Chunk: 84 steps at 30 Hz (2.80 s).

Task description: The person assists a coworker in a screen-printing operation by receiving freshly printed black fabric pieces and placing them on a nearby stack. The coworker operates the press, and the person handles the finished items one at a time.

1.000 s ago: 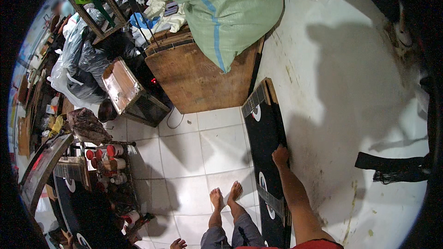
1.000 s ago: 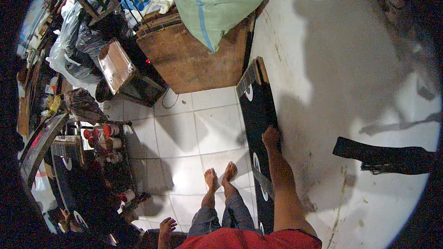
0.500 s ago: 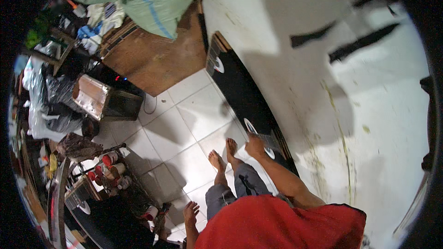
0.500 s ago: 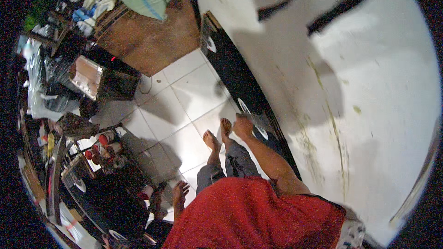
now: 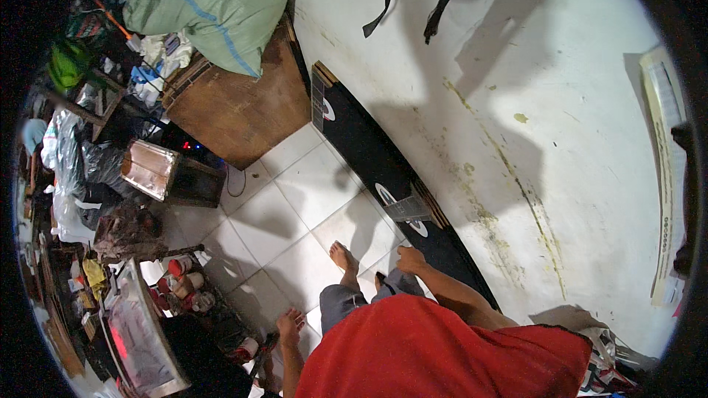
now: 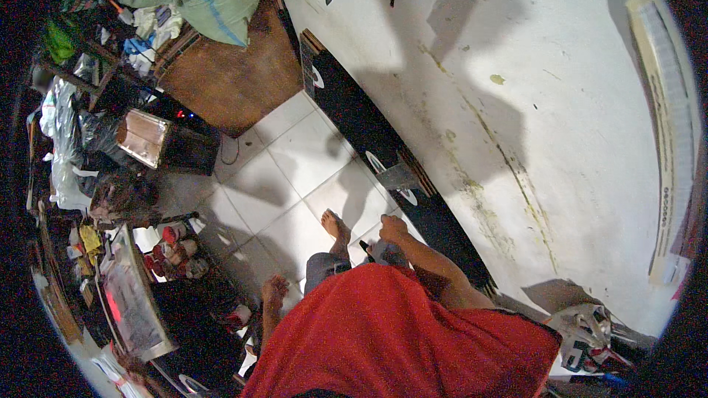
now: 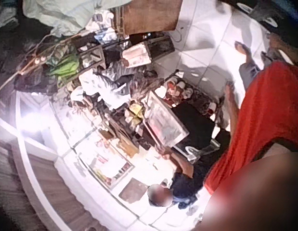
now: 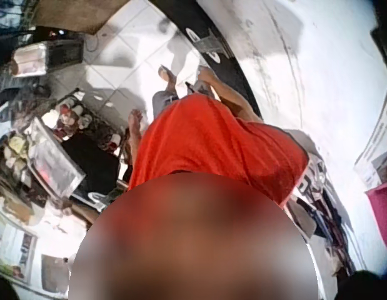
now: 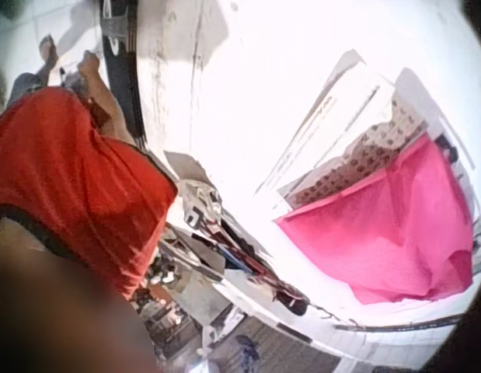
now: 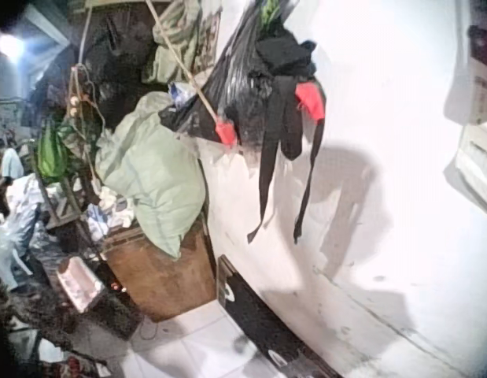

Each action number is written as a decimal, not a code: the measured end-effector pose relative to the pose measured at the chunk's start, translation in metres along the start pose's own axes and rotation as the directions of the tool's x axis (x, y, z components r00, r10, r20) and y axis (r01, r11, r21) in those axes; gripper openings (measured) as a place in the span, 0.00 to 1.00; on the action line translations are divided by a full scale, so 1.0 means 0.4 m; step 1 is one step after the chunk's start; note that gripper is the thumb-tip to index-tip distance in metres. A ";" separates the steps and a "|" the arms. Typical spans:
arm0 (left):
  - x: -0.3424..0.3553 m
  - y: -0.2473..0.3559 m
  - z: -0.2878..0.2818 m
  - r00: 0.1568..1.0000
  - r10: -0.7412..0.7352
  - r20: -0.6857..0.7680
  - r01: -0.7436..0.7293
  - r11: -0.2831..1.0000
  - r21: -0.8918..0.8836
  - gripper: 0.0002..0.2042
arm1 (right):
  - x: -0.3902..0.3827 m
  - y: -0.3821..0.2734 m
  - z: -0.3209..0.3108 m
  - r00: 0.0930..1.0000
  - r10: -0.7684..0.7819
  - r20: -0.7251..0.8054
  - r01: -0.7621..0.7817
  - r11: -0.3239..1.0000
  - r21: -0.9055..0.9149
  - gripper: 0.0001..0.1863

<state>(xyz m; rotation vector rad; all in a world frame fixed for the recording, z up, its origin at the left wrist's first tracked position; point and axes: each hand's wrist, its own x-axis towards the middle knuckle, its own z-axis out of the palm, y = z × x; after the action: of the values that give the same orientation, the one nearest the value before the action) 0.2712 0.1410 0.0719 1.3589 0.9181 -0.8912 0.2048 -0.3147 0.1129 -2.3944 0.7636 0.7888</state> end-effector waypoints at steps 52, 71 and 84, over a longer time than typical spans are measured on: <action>-0.239 -1.051 -0.652 0.971 -0.099 -0.219 0.005 0.919 -0.393 0.15 | -0.125 -0.142 0.697 0.764 -0.604 0.228 0.641 0.667 -0.380 0.18; -0.329 -0.872 -0.504 0.982 -0.124 -0.144 0.077 0.952 -0.296 0.20 | -0.088 0.028 0.629 0.617 -0.621 0.483 0.730 0.223 -0.646 0.13; -0.387 -0.964 -0.503 0.943 -0.135 -0.303 -0.031 0.873 -0.486 0.14 | -0.116 -0.174 0.540 0.734 -0.487 0.474 0.679 0.553 -0.483 0.11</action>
<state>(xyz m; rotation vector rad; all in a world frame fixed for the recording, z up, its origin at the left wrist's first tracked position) -0.1485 0.3333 0.0621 1.0544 1.3413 -0.4251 0.1382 -0.1181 0.0100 -2.7230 -0.5551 1.1729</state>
